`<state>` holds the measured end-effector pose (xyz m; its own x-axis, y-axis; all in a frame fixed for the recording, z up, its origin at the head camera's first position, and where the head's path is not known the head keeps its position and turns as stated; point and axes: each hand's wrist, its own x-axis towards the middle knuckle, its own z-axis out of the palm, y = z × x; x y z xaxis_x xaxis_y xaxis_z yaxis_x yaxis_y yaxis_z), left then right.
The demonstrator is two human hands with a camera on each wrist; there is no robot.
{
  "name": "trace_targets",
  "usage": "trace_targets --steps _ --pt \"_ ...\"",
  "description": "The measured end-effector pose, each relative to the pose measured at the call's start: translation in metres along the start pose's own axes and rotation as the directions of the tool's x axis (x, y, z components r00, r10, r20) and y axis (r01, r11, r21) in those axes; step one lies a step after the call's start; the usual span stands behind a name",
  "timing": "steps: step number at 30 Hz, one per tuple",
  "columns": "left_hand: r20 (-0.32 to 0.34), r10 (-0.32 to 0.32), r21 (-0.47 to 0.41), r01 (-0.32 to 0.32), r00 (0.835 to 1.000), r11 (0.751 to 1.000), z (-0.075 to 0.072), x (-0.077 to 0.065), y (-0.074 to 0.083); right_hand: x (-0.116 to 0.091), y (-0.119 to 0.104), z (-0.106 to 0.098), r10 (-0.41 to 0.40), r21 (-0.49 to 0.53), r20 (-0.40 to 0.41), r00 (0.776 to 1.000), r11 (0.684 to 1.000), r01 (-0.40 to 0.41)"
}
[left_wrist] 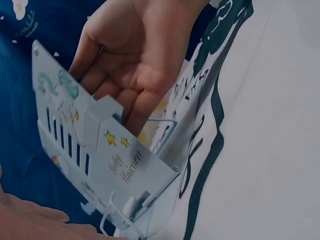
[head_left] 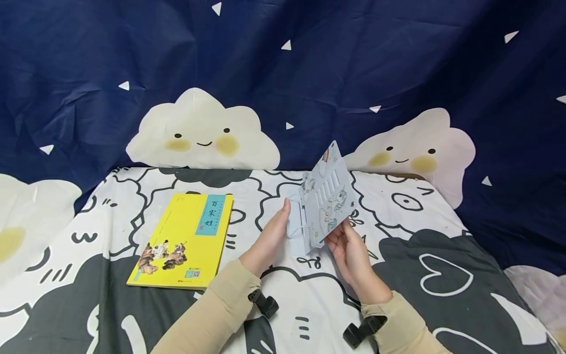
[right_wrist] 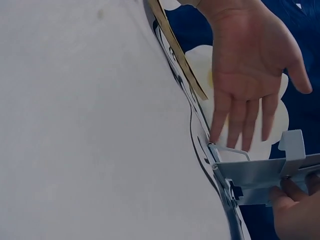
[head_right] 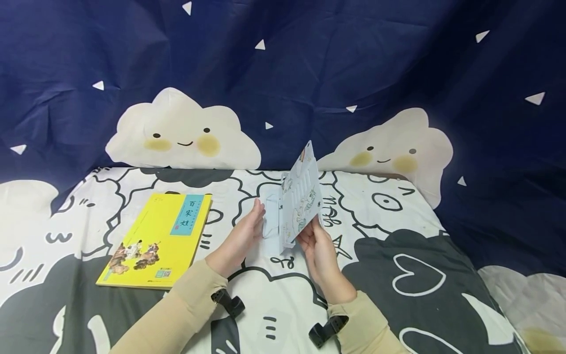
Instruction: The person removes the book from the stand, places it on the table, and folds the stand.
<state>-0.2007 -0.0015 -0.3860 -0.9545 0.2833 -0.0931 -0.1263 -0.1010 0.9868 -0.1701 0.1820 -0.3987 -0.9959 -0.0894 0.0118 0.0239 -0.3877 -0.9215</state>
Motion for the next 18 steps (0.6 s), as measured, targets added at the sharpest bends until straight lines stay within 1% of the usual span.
trace_targets --steps 3,4,7,9,13,16,18 --pt "-0.035 0.014 0.071 -0.012 0.999 0.997 0.002 -0.002 0.004 0.0 -0.002 0.004 0.037 -0.086 0.014 0.999 0.996 -0.036" --pt "-0.038 0.021 0.082 -0.018 0.999 0.996 0.002 -0.003 0.006 0.0 -0.002 0.004 0.048 -0.111 0.024 0.999 0.993 -0.045" --pt "-0.026 0.045 0.075 -0.043 0.999 0.996 0.004 -0.005 0.01 0.0 -0.003 0.007 0.07 -0.167 0.075 0.995 0.984 -0.057" --pt "0.003 0.059 0.042 -0.059 0.998 0.997 0.005 -0.006 0.013 0.0 -0.002 0.008 0.078 -0.194 0.105 0.991 0.979 -0.057" --pt "0.095 0.084 -0.028 -0.082 0.992 0.996 0.007 -0.009 0.017 0.0 0.001 0.009 0.099 -0.231 0.145 0.984 0.971 -0.063" --pt "0.149 0.098 -0.027 -0.095 0.984 0.995 0.007 -0.011 0.018 0.0 0.003 0.01 0.115 -0.255 0.194 0.974 0.965 -0.063" --pt "0.167 0.104 -0.014 -0.103 0.98 0.995 0.007 -0.012 0.017 0.0 0.004 0.01 0.126 -0.282 0.228 0.966 0.958 -0.058"
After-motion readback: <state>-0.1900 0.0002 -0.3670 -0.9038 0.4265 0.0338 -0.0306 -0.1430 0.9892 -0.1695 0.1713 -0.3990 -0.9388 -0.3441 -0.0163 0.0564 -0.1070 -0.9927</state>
